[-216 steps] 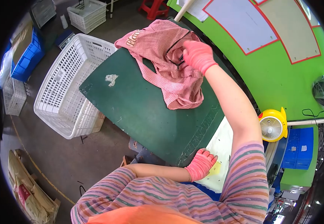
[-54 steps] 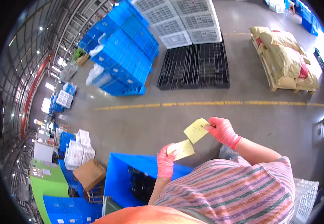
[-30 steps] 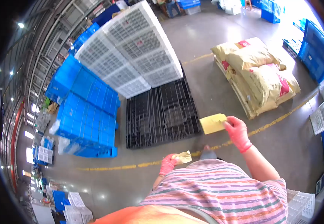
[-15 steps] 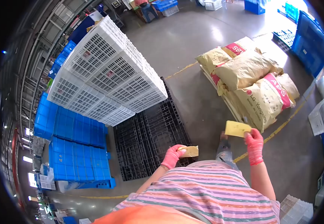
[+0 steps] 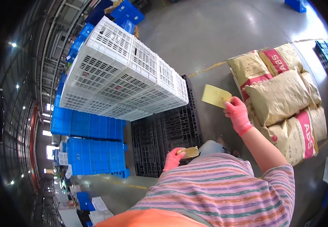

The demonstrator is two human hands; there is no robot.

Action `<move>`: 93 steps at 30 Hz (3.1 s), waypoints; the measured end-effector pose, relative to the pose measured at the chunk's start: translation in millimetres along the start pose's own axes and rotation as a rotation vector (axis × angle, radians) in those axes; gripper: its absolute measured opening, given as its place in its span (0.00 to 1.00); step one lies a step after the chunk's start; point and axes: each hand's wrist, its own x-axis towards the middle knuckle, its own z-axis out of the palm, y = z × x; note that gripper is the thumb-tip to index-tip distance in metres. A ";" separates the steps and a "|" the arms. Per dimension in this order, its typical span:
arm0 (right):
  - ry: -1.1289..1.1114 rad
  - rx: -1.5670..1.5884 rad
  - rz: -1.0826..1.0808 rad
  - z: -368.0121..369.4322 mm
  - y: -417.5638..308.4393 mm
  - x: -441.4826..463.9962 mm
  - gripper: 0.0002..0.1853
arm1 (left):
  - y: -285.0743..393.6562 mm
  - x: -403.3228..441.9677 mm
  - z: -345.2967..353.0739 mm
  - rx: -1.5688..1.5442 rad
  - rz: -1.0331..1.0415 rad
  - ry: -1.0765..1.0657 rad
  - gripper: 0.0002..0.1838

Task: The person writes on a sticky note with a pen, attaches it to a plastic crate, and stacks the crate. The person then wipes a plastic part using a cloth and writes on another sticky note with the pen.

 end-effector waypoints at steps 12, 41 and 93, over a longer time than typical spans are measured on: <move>-0.291 0.018 0.255 219.9 -30.6 288.6 0.04 | 83.0 256.4 -32.1 -0.273 0.038 0.090 0.08; -1.019 -0.506 0.688 441.3 -28.5 580.8 0.09 | 307.0 317.8 -55.2 -0.309 -0.022 1.430 0.17; -1.423 -0.983 -0.490 467.8 4.0 534.3 0.09 | 610.2 284.1 -247.8 0.345 0.184 1.163 0.28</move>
